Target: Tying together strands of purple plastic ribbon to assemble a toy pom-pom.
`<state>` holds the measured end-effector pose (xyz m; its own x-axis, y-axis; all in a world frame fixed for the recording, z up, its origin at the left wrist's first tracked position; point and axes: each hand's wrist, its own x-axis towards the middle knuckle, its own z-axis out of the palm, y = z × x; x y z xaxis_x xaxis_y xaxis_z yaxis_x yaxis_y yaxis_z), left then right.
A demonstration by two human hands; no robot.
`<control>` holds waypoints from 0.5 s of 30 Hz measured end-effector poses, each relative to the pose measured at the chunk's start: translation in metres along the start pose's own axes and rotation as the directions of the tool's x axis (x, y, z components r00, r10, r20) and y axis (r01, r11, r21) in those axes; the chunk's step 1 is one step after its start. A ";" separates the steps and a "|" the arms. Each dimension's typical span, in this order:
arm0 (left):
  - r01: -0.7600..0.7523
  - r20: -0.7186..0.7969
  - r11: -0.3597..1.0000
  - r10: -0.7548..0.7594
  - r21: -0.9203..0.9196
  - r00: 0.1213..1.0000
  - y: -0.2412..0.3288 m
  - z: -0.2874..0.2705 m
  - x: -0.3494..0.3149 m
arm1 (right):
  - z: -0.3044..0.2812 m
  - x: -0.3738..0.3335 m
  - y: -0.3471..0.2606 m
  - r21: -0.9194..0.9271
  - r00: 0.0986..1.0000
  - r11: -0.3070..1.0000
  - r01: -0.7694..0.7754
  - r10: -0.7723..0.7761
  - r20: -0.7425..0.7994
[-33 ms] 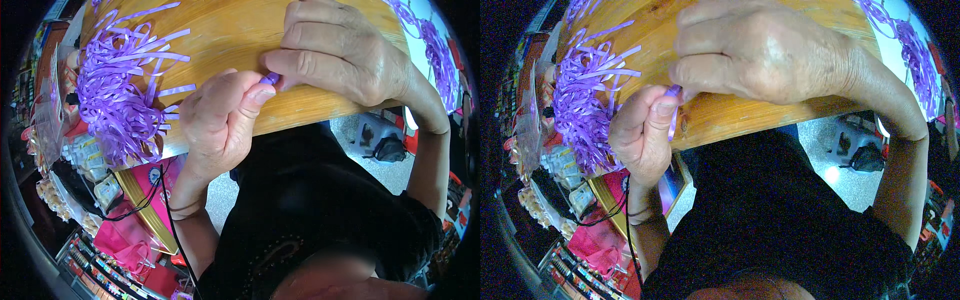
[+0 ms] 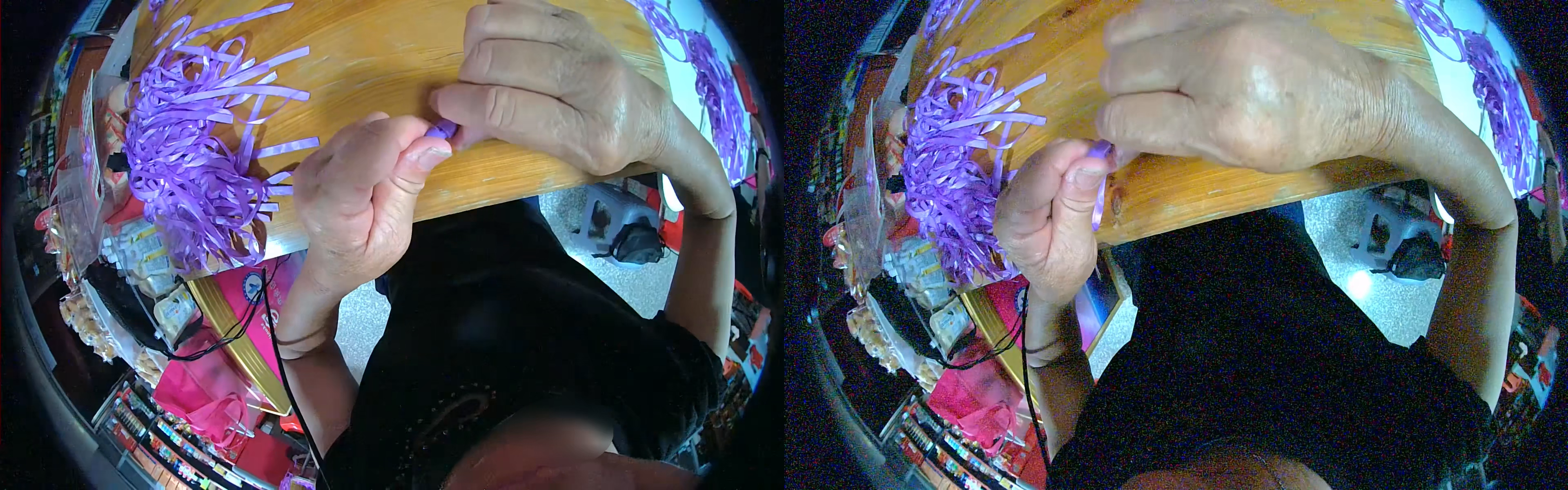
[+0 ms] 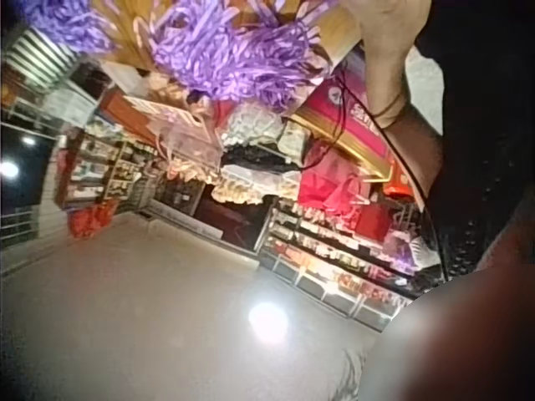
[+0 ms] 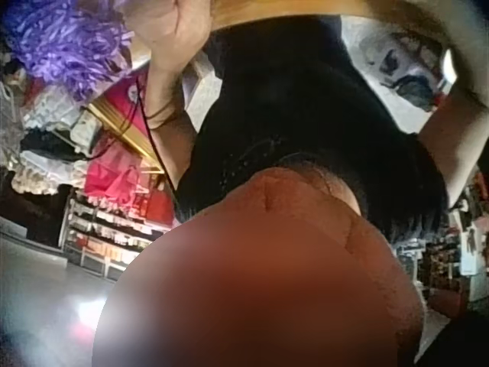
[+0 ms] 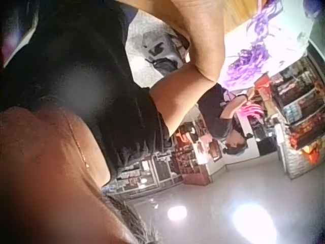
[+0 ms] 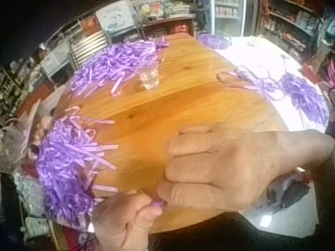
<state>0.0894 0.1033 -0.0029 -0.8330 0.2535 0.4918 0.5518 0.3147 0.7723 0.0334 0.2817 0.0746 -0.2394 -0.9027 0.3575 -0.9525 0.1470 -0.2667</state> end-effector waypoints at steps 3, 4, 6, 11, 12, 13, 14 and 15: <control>0.050 0.066 0.999 -0.051 0.022 0.997 0.004 -0.001 0.002 | 0.000 0.002 0.001 -0.001 0.999 1.000 0.015 -0.015 0.035; 0.080 0.110 0.996 -0.084 0.041 0.990 0.006 -0.002 0.003 | -0.001 -0.005 0.002 0.003 0.999 1.000 0.022 -0.022 0.049; 0.138 0.159 0.990 -0.142 0.031 0.977 0.011 -0.004 0.007 | -0.002 -0.019 0.007 0.011 0.996 0.999 0.037 -0.038 0.076; 0.165 0.228 0.986 -0.158 -0.012 0.961 0.017 0.002 0.015 | -0.003 -0.032 0.010 -0.009 0.994 0.999 0.047 -0.046 0.097; 0.218 0.248 0.975 -0.201 -0.045 0.948 0.017 0.003 0.016 | -0.003 -0.033 0.010 -0.024 0.994 0.999 0.047 -0.044 0.096; 0.273 0.268 0.959 -0.244 -0.076 0.932 0.017 0.004 0.015 | -0.003 -0.034 0.010 -0.037 0.994 0.998 0.049 -0.046 0.094; 0.278 0.270 0.957 -0.249 -0.076 0.930 0.015 0.004 0.015 | -0.002 -0.034 0.010 -0.050 0.995 0.997 0.051 -0.047 0.093; 0.306 0.284 0.948 -0.270 -0.089 0.920 0.013 0.004 0.014 | -0.001 -0.035 0.010 -0.062 0.995 0.997 0.054 -0.048 0.093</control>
<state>0.0852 0.1150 0.0123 -0.9036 0.4082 0.1297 0.2648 0.2944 0.9183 0.0321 0.3151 0.0608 -0.1751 -0.9423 0.2853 -0.9739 0.1233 -0.1907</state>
